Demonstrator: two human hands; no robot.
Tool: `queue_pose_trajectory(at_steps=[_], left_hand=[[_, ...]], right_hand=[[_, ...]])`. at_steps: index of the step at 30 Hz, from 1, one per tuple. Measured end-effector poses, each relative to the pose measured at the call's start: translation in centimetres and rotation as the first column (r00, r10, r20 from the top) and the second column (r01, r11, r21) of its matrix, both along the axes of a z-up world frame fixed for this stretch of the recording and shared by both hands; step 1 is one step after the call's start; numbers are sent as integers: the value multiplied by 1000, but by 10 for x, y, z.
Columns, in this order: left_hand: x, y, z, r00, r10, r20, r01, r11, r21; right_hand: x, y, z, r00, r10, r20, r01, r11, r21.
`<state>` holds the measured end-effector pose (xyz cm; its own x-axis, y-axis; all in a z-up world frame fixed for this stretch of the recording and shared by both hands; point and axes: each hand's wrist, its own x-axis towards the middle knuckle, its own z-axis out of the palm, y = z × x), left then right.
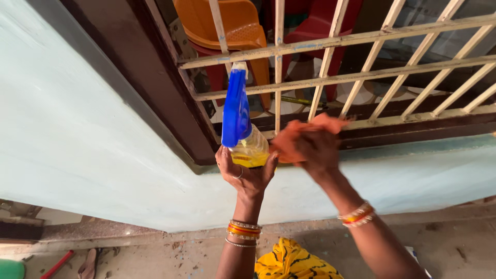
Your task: The person sprays a cleaning solution onto a metal window grille and wipes it with a cloth. The person repeatedly sprays and wipes different sections of the grille throughout the clip.
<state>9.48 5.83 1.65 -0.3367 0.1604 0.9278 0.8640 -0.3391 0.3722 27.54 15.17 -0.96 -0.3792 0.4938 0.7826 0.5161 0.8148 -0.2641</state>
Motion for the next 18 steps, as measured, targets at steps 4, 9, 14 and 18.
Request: queue_pose_trajectory(at_steps=[4, 9, 14, 18], left_hand=[[3, -3, 2, 1000, 14, 5, -14, 1000, 3], [1, -5, 5, 1000, 6, -21, -6, 1000, 7], [1, -7, 4, 998, 49, -36, -50, 998, -27], [1, -11, 4, 999, 42, -30, -43, 998, -43]], right_hand=[[53, 8, 0, 979, -192, -70, 164, 942, -293], [27, -6, -5, 975, -190, -112, 218, 907, 361], [-39, -22, -17, 972, -227, 54, 210, 954, 212], [-34, -22, -8, 981, -153, 120, 125, 970, 208]])
